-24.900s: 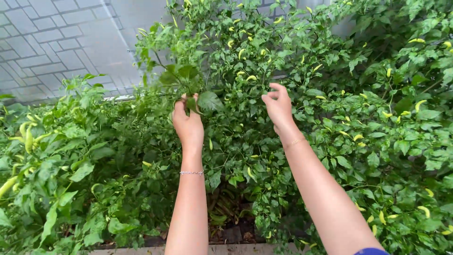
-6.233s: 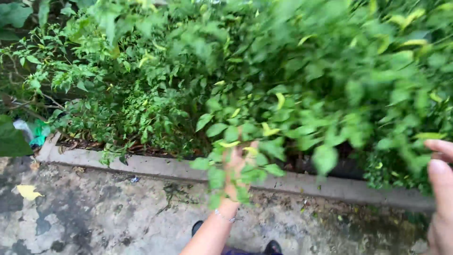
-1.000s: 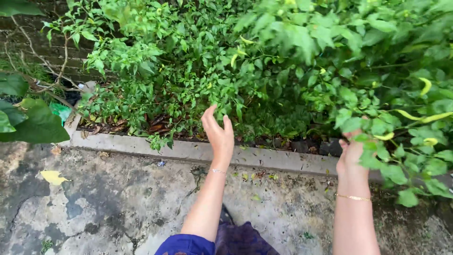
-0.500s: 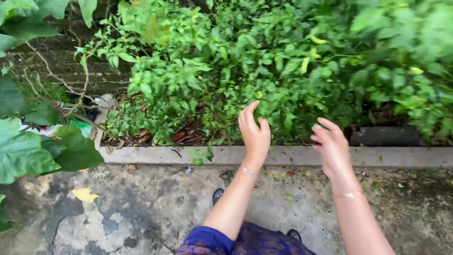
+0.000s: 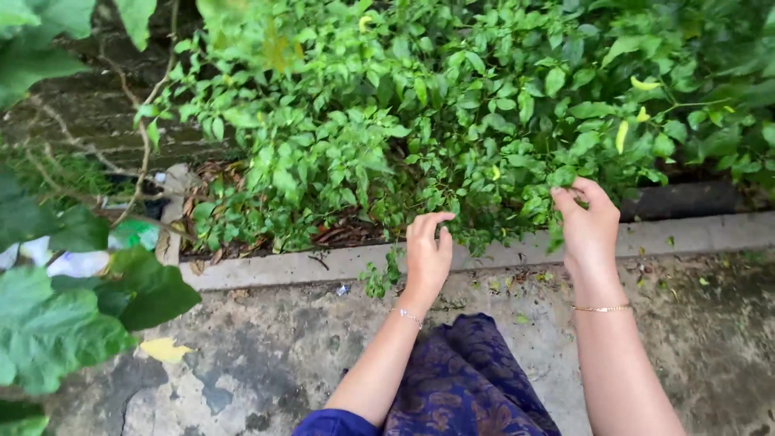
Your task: Picking green chili peppers from a bush in a garden.
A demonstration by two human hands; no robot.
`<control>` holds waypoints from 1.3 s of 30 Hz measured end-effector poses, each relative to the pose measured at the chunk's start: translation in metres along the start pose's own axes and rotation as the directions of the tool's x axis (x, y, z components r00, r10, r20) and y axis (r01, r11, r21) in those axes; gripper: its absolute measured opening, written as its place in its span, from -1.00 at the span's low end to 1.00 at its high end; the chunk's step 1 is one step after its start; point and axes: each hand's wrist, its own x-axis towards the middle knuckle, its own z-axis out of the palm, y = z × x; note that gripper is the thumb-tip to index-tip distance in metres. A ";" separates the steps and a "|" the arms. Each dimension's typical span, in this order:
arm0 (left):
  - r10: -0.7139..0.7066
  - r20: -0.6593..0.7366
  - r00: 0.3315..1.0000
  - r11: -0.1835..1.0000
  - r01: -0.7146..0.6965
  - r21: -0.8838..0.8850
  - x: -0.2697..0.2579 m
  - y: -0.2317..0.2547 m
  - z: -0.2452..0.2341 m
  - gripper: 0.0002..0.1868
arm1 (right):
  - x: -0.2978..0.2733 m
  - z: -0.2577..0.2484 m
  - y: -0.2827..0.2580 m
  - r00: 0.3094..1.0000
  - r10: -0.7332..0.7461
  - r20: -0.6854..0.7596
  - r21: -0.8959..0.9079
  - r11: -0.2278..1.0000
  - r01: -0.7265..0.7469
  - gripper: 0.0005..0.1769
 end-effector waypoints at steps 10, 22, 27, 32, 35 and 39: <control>0.091 0.094 0.991 0.994 -0.086 -0.062 0.061 0.053 0.001 -0.66 | -0.022 -0.001 -0.028 0.992 0.121 -0.040 0.002 0.993 -0.121 -0.41; 0.056 0.461 0.886 0.936 -0.207 0.285 0.129 0.008 0.057 -0.66 | -0.020 0.006 -0.088 0.981 0.036 0.193 -0.248 0.969 0.013 -0.55; 0.098 0.368 0.924 0.961 -0.184 0.206 0.116 0.021 0.033 -0.72 | -0.025 -0.006 -0.083 0.976 0.084 0.200 -0.317 0.948 -0.017 -0.55; 0.100 0.300 0.949 0.989 -0.127 0.071 0.122 0.035 0.012 -0.73 | -0.035 -0.017 -0.107 0.969 0.109 0.224 -0.390 0.921 -0.013 -0.56; 0.149 0.256 0.955 0.985 -0.165 0.045 0.122 0.048 0.005 -0.74 | -0.044 -0.014 -0.135 0.971 0.030 0.239 -0.435 0.897 0.080 -0.60; 0.145 0.210 0.967 0.988 -0.152 0.016 0.120 0.071 -0.003 -0.74 | -0.038 0.008 -0.137 0.944 -0.042 0.326 -0.376 0.911 0.171 -0.66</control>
